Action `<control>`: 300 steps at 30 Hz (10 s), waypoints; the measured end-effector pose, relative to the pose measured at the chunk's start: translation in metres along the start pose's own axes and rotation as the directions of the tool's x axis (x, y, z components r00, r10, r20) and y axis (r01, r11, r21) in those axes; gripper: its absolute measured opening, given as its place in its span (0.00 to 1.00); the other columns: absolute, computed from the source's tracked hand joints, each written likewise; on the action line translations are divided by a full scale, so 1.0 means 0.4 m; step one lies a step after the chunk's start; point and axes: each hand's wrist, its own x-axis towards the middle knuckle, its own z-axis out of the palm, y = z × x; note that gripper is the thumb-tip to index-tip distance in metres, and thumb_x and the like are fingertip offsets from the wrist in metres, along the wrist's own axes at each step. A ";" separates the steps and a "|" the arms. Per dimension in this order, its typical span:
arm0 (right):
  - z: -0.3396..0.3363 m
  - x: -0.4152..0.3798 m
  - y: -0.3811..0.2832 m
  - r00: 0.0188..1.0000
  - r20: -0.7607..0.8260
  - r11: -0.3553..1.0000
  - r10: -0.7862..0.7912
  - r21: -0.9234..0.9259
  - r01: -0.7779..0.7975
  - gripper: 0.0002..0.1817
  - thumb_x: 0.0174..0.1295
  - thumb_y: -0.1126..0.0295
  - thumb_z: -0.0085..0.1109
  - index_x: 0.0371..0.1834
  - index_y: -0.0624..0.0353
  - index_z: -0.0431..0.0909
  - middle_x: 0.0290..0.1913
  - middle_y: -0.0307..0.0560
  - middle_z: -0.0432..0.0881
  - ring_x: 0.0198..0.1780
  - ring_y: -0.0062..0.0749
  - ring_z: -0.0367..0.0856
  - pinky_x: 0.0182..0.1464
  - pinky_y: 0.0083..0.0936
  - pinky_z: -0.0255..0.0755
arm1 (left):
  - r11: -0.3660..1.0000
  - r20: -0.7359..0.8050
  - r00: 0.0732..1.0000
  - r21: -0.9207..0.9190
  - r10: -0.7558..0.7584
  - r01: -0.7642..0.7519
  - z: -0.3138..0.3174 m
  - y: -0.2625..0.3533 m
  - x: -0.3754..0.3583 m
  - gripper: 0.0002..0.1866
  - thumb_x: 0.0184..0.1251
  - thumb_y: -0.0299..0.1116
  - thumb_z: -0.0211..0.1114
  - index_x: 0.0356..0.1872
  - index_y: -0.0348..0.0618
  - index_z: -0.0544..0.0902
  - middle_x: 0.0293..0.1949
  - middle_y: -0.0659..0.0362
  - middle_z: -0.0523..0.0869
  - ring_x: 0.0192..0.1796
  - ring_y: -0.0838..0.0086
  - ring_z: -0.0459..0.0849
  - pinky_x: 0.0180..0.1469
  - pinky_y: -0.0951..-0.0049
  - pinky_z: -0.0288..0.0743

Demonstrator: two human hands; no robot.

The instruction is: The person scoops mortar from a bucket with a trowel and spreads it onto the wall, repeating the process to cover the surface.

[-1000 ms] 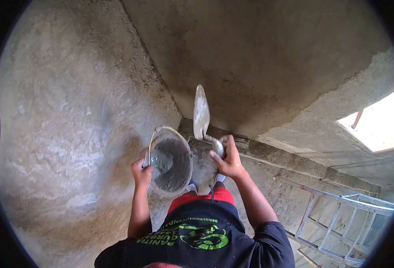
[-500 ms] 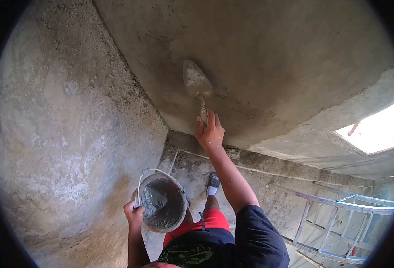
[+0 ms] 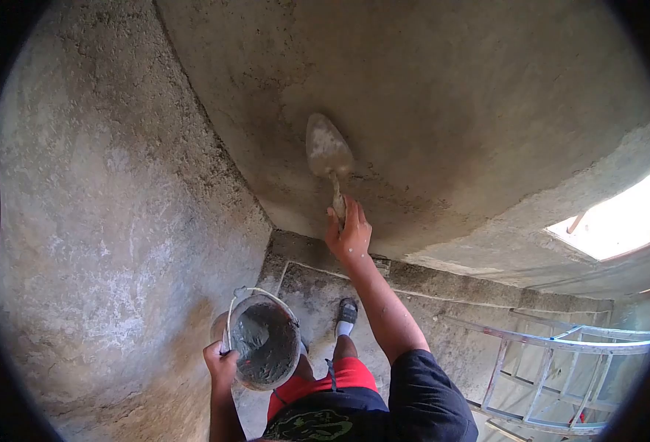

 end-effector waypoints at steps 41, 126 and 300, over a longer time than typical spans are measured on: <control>-0.001 -0.045 0.070 0.960 0.257 0.968 0.113 -0.245 -0.049 0.24 0.66 0.64 0.62 0.64 0.56 0.72 0.48 0.59 0.83 0.45 0.62 0.85 0.39 0.51 0.80 | 0.996 0.031 0.995 -0.008 0.093 -0.092 0.045 -0.137 -0.060 0.14 0.40 0.23 0.64 0.13 0.37 0.65 0.10 0.57 0.65 0.15 0.77 0.62 0.20 0.66 0.56; -0.357 -0.050 0.234 0.915 0.380 0.943 0.132 -0.334 0.003 0.24 0.68 0.54 0.57 0.65 0.50 0.71 0.50 0.58 0.80 0.46 0.56 0.86 0.42 0.50 0.81 | 0.964 -0.475 0.876 -0.181 0.086 -0.193 0.154 0.193 -0.089 0.15 0.40 0.18 0.61 0.13 0.42 0.62 0.15 0.70 0.63 0.22 0.84 0.61 0.23 0.71 0.53; -0.183 -0.179 -0.179 0.168 0.883 -0.501 -0.438 -0.084 -0.861 0.26 0.79 0.51 0.44 0.66 0.62 0.68 0.32 0.48 0.78 0.16 0.26 0.73 0.15 0.19 0.67 | 0.863 0.542 0.672 -0.300 0.504 -0.406 0.048 0.737 0.436 0.19 0.35 0.21 0.64 0.13 0.49 0.59 0.17 0.72 0.60 0.23 0.85 0.57 0.26 0.74 0.49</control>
